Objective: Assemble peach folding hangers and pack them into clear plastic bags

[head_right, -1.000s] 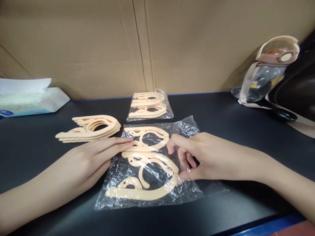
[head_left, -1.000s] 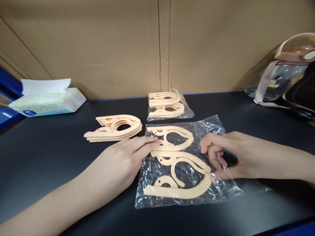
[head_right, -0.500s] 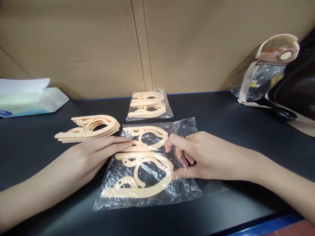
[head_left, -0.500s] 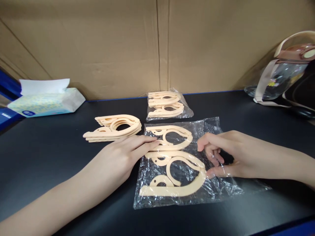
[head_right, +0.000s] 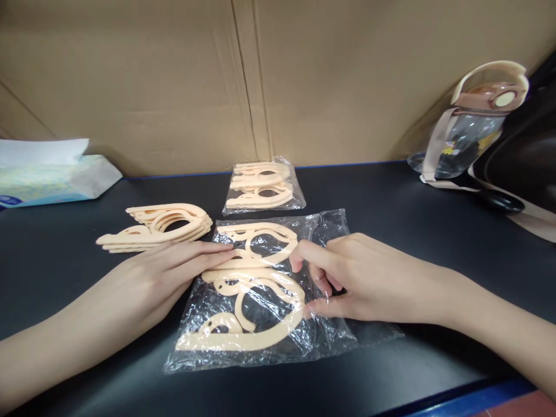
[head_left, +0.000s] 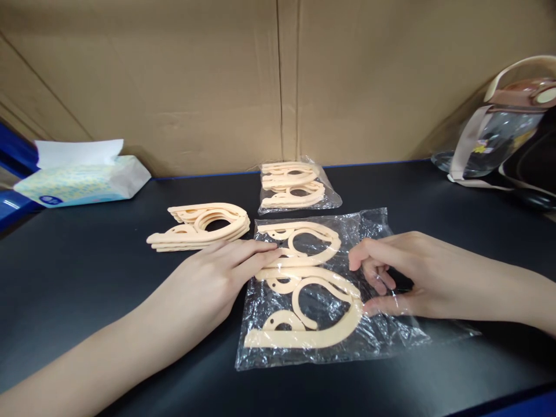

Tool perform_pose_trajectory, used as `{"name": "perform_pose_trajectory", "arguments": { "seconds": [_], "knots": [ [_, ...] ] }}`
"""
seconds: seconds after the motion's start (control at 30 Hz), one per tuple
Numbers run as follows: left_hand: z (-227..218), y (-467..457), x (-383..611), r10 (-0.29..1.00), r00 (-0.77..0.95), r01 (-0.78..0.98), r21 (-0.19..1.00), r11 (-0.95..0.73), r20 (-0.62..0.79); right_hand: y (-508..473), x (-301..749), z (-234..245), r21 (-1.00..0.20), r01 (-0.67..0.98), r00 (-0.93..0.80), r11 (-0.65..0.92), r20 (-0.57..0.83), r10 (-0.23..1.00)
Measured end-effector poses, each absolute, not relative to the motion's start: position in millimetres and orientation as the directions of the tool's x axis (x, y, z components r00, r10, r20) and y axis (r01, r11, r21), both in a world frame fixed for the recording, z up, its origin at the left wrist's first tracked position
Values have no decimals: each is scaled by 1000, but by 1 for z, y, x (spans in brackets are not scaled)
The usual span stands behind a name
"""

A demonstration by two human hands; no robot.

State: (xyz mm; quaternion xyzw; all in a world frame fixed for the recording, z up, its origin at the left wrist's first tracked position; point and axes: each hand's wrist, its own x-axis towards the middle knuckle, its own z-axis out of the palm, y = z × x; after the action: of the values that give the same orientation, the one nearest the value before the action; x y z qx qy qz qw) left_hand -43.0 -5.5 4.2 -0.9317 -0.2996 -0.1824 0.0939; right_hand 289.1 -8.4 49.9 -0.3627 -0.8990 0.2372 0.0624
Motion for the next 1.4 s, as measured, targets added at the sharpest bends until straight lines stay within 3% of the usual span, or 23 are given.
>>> {"name": "perform_pose_trajectory", "arguments": {
  "seconds": [0.2, 0.33, 0.57, 0.7, 0.83, 0.97, 1.1, 1.23, 1.4],
  "knots": [
    [4, -6, -43, 534, 742, 605, -62, -794, 405, -8, 290, 49, -426, 603, -749, 675, -11, 662],
    [5, -6, -42, 519, 747, 604, -96, -791, 415, -8, 296, 49, -343, 549, -778, 762, 123, 616],
    [26, -10, -38, 443, 801, 578, -324, -749, 403, -7, 307, 55, 4, 532, -803, 847, 319, 504],
    [41, -10, -36, 423, 815, 571, -429, -700, 396, -9, 308, 55, 55, 521, -799, 852, 384, 463],
    [46, -7, -37, 512, 731, 682, -457, -572, 450, -10, 310, 53, 79, 543, -781, 836, 415, 468],
    [39, 1, -46, 631, 613, 790, -390, -473, 475, -8, 315, 51, 157, 486, -821, 860, 420, 387],
    [30, 13, -59, 723, 552, 832, -336, -443, 416, -7, 314, 50, 114, 432, -866, 895, 332, 375],
    [27, 21, -66, 774, 528, 844, -319, -432, 350, -9, 306, 47, 27, 373, -864, 927, 373, 337],
    [31, 22, -66, 810, 516, 844, -326, -426, 277, -11, 300, 49, -68, 432, -819, 900, 388, 422]
  ]
}}
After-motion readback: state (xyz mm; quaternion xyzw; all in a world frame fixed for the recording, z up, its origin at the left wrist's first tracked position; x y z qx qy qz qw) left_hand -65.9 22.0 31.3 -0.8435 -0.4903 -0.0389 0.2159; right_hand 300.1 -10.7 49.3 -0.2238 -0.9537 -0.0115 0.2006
